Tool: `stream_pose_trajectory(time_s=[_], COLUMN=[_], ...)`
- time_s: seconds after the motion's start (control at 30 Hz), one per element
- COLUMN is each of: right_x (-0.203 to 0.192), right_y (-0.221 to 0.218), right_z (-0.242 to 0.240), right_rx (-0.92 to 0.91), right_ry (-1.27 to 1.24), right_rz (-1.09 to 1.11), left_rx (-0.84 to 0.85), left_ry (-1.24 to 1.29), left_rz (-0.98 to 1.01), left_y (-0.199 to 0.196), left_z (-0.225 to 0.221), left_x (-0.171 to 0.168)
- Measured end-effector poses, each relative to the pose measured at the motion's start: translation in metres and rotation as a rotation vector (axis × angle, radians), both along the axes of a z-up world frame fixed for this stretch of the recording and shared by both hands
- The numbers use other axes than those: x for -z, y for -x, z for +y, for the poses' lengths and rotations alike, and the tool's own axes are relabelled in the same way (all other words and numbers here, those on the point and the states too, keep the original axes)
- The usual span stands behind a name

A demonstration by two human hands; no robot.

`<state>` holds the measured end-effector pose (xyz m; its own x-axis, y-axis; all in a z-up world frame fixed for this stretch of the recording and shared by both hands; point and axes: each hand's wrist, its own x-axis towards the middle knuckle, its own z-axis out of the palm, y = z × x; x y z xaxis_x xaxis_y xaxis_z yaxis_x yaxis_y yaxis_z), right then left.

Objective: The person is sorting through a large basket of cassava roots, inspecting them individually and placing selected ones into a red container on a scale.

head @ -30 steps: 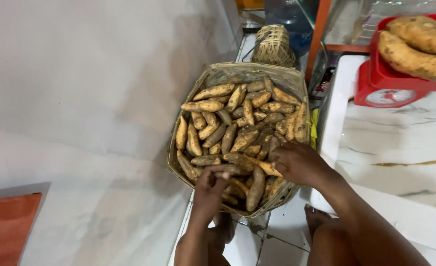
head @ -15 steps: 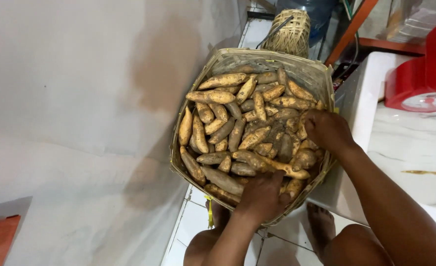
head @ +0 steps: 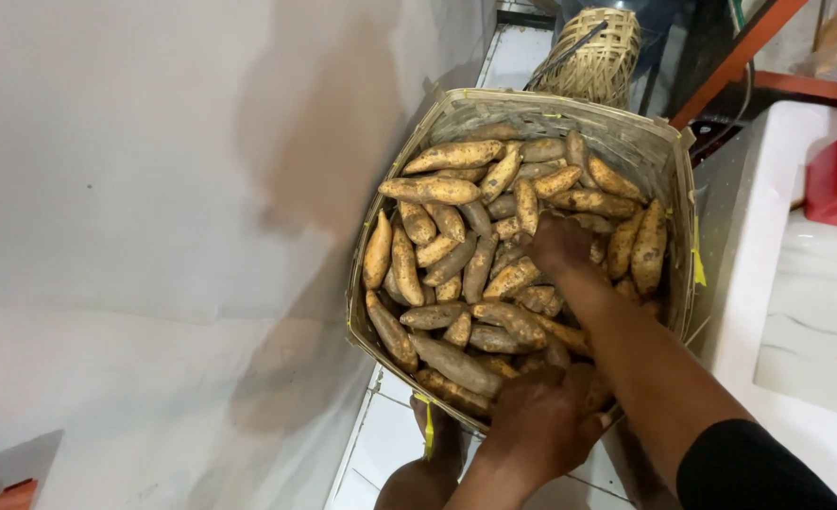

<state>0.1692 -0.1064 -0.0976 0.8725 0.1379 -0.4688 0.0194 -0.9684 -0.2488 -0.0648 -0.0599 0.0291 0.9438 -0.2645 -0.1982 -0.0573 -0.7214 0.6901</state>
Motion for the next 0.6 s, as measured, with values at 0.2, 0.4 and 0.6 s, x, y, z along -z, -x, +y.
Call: stream_pose_trajectory(time_s=[0.2, 0.4, 0.6], right_x=[0.026, -0.085, -0.128], right_y=[-0.024, 0.026, 0.081], right_z=[-0.015, -0.052, -0.080], right_rx=[0.148, 0.672, 0.628], right_ry=[-0.095, -0.857, -1.253], right_rz=[0.125, 0.374, 0.239], left_rx=[0.021, 0.039, -0.275], left_ry=[-0.055, -0.009, 0.182], left_rz=[0.030, 0.176, -0.075], left_y=[0.000, -0.009, -0.013], left_z=[0.003, 0.008, 0.021], left_x=[-0.003, -0.024, -0.026])
